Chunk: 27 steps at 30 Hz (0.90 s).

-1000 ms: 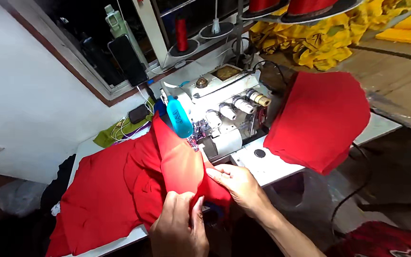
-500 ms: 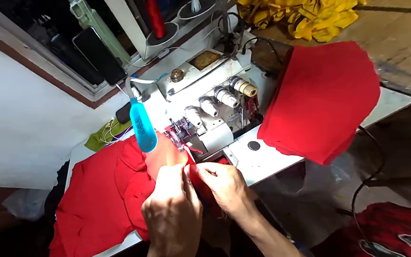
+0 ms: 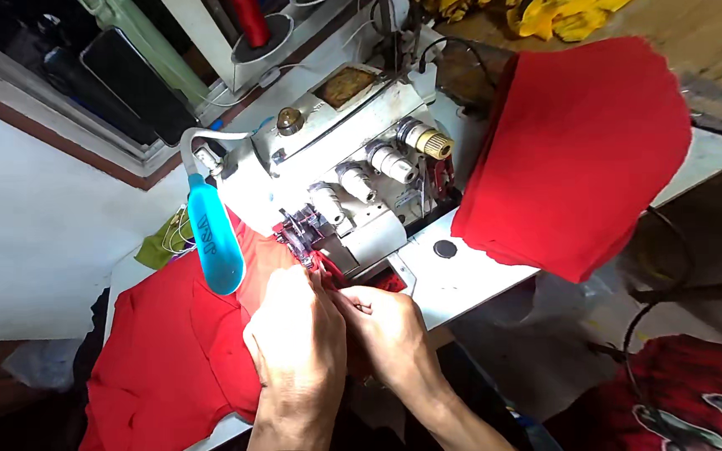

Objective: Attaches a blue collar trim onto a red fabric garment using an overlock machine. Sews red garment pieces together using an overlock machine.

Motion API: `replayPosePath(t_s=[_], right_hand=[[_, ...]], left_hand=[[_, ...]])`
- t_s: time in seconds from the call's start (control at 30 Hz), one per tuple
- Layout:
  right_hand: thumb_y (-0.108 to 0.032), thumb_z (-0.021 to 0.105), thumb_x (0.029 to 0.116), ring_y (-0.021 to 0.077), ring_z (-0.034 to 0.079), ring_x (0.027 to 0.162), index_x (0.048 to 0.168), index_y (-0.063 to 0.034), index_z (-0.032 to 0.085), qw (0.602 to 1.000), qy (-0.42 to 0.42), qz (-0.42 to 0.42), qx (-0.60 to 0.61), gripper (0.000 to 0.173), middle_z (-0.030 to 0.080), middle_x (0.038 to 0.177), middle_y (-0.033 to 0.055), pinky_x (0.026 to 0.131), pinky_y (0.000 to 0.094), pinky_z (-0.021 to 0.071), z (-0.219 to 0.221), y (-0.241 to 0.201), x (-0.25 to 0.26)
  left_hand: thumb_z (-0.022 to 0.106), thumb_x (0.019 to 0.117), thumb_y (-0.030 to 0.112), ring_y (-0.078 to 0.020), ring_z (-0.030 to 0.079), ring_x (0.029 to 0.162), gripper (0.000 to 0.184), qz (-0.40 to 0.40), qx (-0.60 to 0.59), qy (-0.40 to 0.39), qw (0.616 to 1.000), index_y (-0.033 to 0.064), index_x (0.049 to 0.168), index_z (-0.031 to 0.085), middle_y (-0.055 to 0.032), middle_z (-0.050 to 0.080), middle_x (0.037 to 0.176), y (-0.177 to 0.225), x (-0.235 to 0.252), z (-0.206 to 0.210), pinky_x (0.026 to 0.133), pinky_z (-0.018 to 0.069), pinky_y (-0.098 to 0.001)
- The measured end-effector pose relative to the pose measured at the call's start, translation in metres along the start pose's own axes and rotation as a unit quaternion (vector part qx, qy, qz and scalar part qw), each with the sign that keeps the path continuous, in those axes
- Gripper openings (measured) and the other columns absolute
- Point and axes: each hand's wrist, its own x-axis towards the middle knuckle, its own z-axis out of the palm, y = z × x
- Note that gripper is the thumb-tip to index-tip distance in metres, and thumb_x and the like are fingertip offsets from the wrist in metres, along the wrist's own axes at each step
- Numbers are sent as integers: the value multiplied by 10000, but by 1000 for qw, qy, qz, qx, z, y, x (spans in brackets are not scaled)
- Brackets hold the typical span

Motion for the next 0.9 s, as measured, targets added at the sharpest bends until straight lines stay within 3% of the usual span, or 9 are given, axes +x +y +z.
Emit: replayPosePath(t_s=[0.23,0.43,0.5,0.57,0.6,0.67,0.73,0.83,0.9], right_hand=[[-282,657,957,-46,670,734,887,-174,815,1000,-9,-6,11,204,737,773,-87,668,178,538,0,1,-4],[-247,622,1010,54,685,809,1011,-114,788,961,-112,156,201,214,737,866,-21,735,252,564,-1,4,-13],[-178,514,1050,97,672,787,1042,-63,735,890,-166,234,354,249,706,862,28,713,274,562,2,0,-15],[-180,265,1089,87,689,782,1014,-100,646,750,-214,296,551,396,706,853,24,703,265,591,15,-5,-23],[-234,208,1077,80,698,746,926,-137,648,688,-215,314,618,475,715,805,13,672,260,597,25,-8,-30],[-310,167,1078,79,708,740,859,-170,652,635,-194,313,679,550,722,778,2,663,269,603,39,-14,-38],[-268,148,1096,104,721,822,943,-139,645,678,-180,283,654,535,737,851,25,738,297,615,38,-15,-36],[-50,344,1031,167,721,751,1025,11,631,852,-137,200,464,294,728,855,98,685,334,623,31,4,-29],[-32,404,1025,178,723,753,1002,41,670,904,-121,170,374,277,730,856,106,700,341,627,27,10,-33]], left_hand=[[680,879,149,-190,681,644,125,27,-128,83,988,61,804,728,-51,658,697,-10,-10,16,548,541,-347],[702,917,99,-23,670,753,235,-47,-431,37,900,-24,1116,727,-87,724,1021,-37,-83,28,663,583,-177],[719,884,36,-41,630,697,421,-106,-459,29,881,-133,1254,609,-232,626,1199,-43,-121,37,608,562,-187],[729,838,14,-135,642,876,664,-163,-453,-18,876,-182,1404,441,-325,502,1382,-44,-146,53,761,561,-259],[722,797,-17,-228,661,1053,702,-171,-454,-37,874,-213,1398,416,-348,541,1353,-47,-153,61,941,551,-346],[726,756,-46,-229,737,956,420,-171,-426,-38,888,-171,1147,637,-237,731,1014,-64,-149,64,900,593,-396],[702,781,-53,-259,737,929,264,-151,-359,-22,921,-85,1042,723,-183,745,960,-112,-129,42,860,597,-465],[695,846,33,-309,691,1055,284,-138,-249,81,955,-42,1119,706,-204,710,1128,-208,-89,7,899,565,-513],[684,870,136,-425,575,1273,405,-90,-195,84,973,-22,1243,688,-240,625,1344,-231,-66,0,1036,465,-616]])
